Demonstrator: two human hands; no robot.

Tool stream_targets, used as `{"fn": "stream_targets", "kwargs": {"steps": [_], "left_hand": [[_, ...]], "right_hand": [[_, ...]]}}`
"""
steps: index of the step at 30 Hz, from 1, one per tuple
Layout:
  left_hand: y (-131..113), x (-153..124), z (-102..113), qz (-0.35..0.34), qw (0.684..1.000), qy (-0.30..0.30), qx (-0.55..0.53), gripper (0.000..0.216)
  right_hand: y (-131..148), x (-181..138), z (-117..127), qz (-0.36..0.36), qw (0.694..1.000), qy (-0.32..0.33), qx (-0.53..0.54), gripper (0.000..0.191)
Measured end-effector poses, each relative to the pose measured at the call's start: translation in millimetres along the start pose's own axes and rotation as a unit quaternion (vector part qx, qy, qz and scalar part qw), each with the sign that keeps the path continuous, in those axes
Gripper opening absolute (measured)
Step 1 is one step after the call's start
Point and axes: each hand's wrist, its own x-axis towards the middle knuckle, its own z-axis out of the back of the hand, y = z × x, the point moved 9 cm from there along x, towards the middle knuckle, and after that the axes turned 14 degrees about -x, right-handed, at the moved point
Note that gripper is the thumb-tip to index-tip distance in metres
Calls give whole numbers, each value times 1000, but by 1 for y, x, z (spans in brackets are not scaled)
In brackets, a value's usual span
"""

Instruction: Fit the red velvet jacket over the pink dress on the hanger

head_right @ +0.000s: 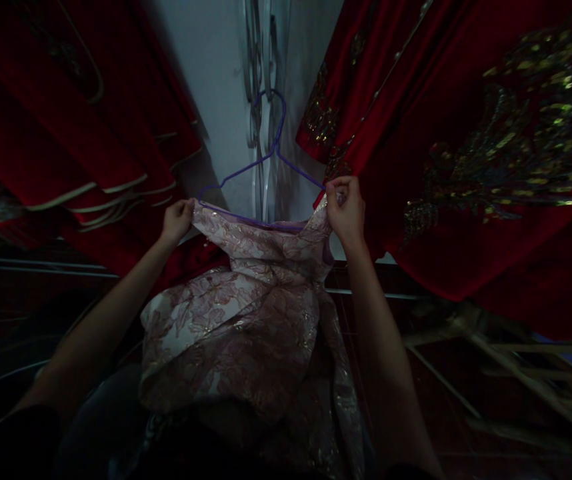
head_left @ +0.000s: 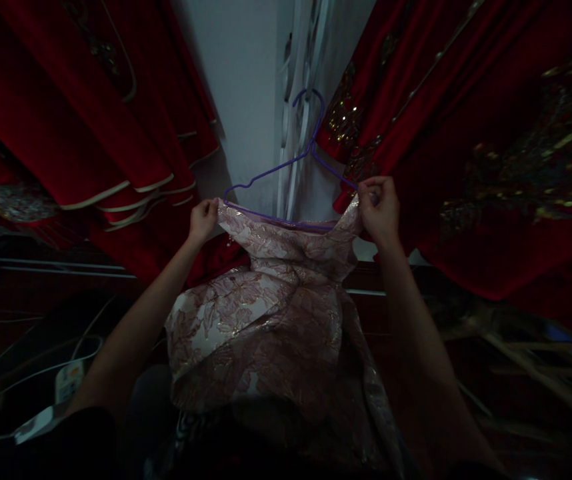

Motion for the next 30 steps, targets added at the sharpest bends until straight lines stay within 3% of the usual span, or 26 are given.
{"fn": "stream_targets", "kwargs": {"steps": [7,16,23,25,27,30], "left_hand": [[-10,-6,7,-25,999,-12,-21,38],[-34,5,-4,-68,996,24,-53,37],[-112,6,-43,-134,980,146,-8,36],[-122,4,-45,-130,980,154,-5,38],[-115,7,-36,-107,986,128,-21,41],[-79,9,-19,-45,994,92,-50,44]], "right_hand": [[6,2,7,1,1000,2,1,25],[8,2,10,5,1000,13,20,23],[-1,0,-3,-10,998,33,57,28],[-6,0,-7,-18,997,33,70,29],[-10,1,-9,-25,996,35,83,29],[-12,3,-11,-30,994,35,94,32]]}}
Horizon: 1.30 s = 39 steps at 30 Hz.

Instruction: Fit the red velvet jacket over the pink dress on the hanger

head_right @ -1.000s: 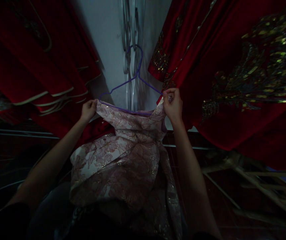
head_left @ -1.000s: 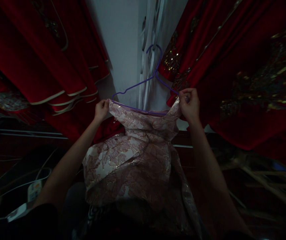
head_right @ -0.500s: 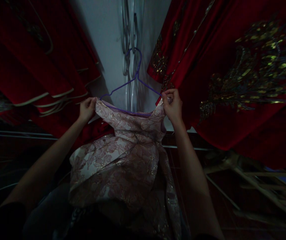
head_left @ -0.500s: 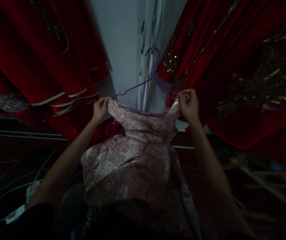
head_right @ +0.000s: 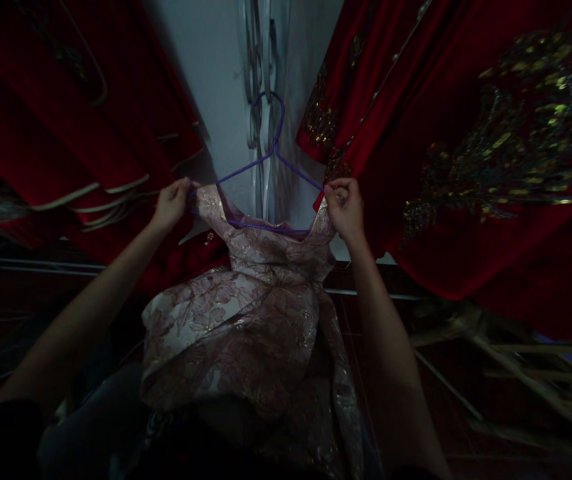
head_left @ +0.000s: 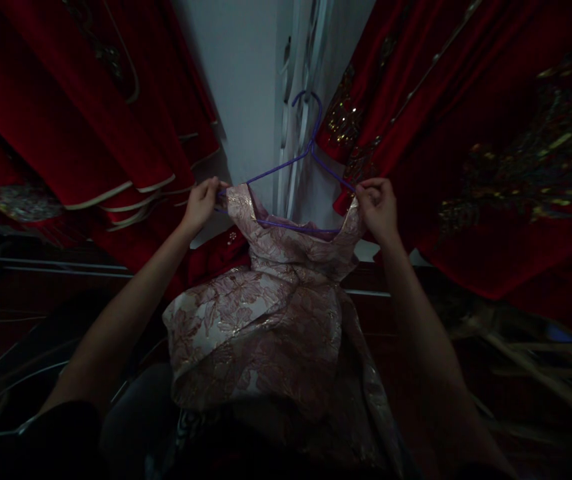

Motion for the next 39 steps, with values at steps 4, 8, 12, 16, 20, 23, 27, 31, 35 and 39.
{"fn": "stream_targets", "kwargs": {"steps": [4,8,12,16,20,23,27,31,35,39], "left_hand": [[41,-31,-26,68,970,231,42,37],[44,-68,-45,3,920,366,144,55],[52,-66,-43,-30,899,332,285,35],[57,-61,-42,-20,885,320,338,33],[39,-70,-52,-71,903,341,252,46],[46,-74,-49,-27,895,357,265,47],[54,-69,-39,13,894,354,275,34],[59,-62,-36,67,929,312,187,31],[77,-61,-27,236,952,193,7,38],[65,-35,5,250,963,55,-82,35]], "right_hand": [[-4,3,-1,-7,1000,-3,11,35],[-6,2,-3,-9,1000,1,21,37],[-6,1,-2,-12,1000,1,14,36],[-6,1,-2,-6,1000,6,12,35],[-7,0,-3,-6,1000,10,14,35],[-7,0,-4,-7,1000,9,19,35],[-9,0,-4,-19,999,9,26,35],[-8,-1,-4,-19,999,8,31,35],[-8,-1,-4,-16,1000,4,20,35],[-10,0,-3,-9,1000,-8,10,36]]}}
